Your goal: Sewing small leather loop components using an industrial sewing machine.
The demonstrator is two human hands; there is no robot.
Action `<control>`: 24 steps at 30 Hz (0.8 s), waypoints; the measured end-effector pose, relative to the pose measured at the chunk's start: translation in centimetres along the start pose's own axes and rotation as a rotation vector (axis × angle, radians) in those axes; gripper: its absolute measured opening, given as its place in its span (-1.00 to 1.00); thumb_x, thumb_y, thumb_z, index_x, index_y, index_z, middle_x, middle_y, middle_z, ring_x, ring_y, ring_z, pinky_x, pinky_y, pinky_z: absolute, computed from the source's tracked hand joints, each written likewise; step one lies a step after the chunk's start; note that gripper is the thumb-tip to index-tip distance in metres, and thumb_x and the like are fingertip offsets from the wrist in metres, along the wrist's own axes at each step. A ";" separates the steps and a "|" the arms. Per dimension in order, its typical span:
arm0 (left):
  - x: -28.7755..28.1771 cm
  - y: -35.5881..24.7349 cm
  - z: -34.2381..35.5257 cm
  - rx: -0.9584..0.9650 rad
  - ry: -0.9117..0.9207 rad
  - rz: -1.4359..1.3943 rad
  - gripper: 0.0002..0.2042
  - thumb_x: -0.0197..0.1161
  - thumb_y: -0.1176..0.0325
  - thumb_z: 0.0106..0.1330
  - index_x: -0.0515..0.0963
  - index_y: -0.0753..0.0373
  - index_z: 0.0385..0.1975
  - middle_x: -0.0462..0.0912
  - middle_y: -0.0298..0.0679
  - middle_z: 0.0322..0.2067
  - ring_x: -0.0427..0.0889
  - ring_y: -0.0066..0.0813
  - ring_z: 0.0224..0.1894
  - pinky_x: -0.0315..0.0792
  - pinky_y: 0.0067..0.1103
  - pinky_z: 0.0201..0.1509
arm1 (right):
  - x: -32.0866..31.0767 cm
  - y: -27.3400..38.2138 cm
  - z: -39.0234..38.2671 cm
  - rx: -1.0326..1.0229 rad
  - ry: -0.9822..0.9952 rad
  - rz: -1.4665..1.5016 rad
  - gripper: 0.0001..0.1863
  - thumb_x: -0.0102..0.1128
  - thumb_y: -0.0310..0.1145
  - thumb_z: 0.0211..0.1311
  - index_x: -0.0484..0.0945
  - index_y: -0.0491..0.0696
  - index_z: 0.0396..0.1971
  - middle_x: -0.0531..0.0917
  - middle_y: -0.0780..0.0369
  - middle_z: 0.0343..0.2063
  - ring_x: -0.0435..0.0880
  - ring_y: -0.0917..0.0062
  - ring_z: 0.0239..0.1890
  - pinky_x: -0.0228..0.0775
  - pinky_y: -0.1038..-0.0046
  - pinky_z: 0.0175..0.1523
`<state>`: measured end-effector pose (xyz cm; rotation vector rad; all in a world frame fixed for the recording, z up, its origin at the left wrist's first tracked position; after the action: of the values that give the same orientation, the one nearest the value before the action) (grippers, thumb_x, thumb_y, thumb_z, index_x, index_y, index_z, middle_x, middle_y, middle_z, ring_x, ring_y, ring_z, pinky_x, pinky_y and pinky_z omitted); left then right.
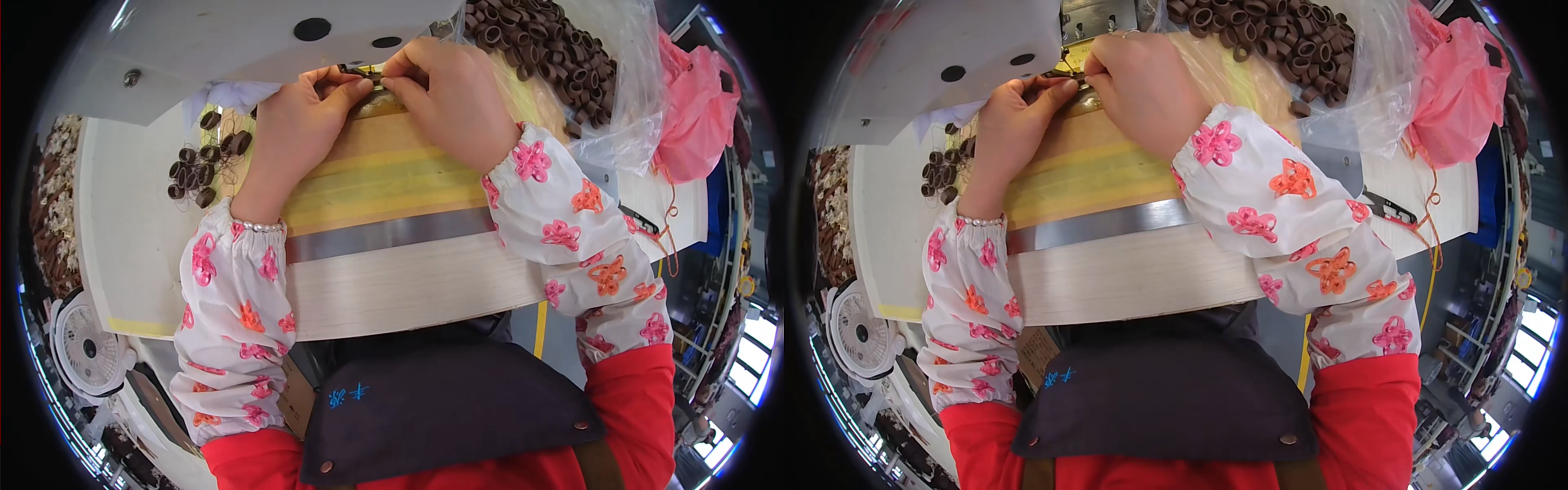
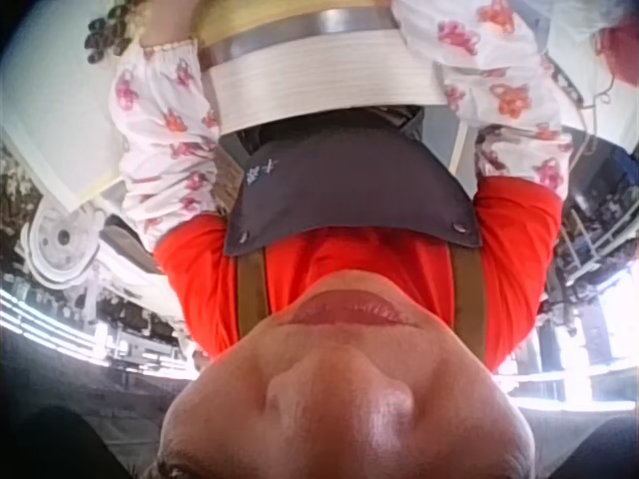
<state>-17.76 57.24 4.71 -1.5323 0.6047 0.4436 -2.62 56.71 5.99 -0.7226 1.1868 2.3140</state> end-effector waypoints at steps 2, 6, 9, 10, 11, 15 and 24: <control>0.0 0.0 0.0 0.014 0.003 -0.002 -0.70 0.26 0.13 0.07 0.58 0.29 -0.43 0.59 -0.37 -0.58 0.46 -0.75 -0.54 0.34 -0.74 -0.40 | -0.1 -0.2 0.2 0.074 0.044 0.023 -0.90 0.16 -0.50 -0.13 0.45 -0.19 -0.65 0.52 0.08 -0.68 0.52 0.22 -0.56 0.36 0.33 -0.42; 0.1 0.1 0.0 0.025 0.008 -0.003 -0.68 0.26 0.12 0.07 0.58 0.30 -0.44 0.57 -0.39 -0.60 0.44 -0.75 -0.55 0.32 -0.74 -0.43 | -0.4 -0.3 0.6 0.092 0.088 0.012 -0.87 0.20 -0.48 -0.14 0.44 -0.18 -0.67 0.51 0.09 -0.71 0.51 0.22 -0.60 0.35 0.33 -0.46; 0.2 0.5 0.1 0.073 -0.038 0.016 -0.72 0.24 0.17 0.07 0.55 0.31 -0.46 0.53 -0.35 -0.68 0.43 -0.68 -0.63 0.31 -0.71 -0.50 | -0.4 -0.2 0.8 0.076 0.097 -0.006 -0.86 0.21 -0.46 -0.14 0.44 -0.17 -0.68 0.51 0.09 -0.73 0.51 0.22 -0.62 0.35 0.34 -0.48; 0.1 0.6 0.0 0.097 -0.061 0.025 -0.74 0.23 0.19 0.06 0.54 0.31 -0.47 0.52 -0.33 -0.71 0.43 -0.65 -0.67 0.30 -0.69 -0.54 | -0.4 -0.2 0.9 0.086 0.102 -0.003 -0.85 0.22 -0.46 -0.14 0.44 -0.17 -0.68 0.51 0.09 -0.73 0.51 0.22 -0.62 0.35 0.34 -0.48; 0.0 0.6 0.0 0.090 -0.069 0.027 -0.73 0.23 0.18 0.06 0.54 0.31 -0.46 0.52 -0.33 -0.70 0.44 -0.64 -0.66 0.31 -0.69 -0.53 | -0.3 -0.2 0.8 0.101 0.103 -0.001 -0.85 0.22 -0.45 -0.14 0.44 -0.18 -0.69 0.51 0.09 -0.73 0.51 0.22 -0.62 0.35 0.35 -0.48; -0.4 1.0 0.0 0.040 -0.042 0.001 -0.70 0.25 0.14 0.06 0.55 0.31 -0.46 0.54 -0.40 -0.64 0.42 -0.72 -0.59 0.31 -0.72 -0.48 | 0.0 -0.2 1.1 0.100 0.132 0.015 -0.84 0.23 -0.44 -0.15 0.45 -0.18 -0.69 0.51 0.09 -0.73 0.51 0.22 -0.63 0.35 0.36 -0.49; -0.1 1.0 0.2 0.088 -0.044 -0.010 -0.74 0.22 0.16 0.06 0.53 0.26 -0.48 0.51 -0.40 -0.70 0.41 -0.69 -0.66 0.29 -0.71 -0.53 | 0.1 -0.7 1.2 0.092 0.140 0.005 -0.81 0.26 -0.37 -0.15 0.48 -0.16 -0.68 0.51 0.10 -0.72 0.52 0.24 -0.60 0.36 0.35 -0.46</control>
<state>-18.40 57.45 4.01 -1.4381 0.5755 0.4369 -2.53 58.08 6.06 -0.8601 1.3478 2.2278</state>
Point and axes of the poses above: each hand's wrist, its own z-axis towards the middle knuckle, its own x-axis out of the palm, y = z × x, the point moved 4 cm from there along z, towards the middle knuckle
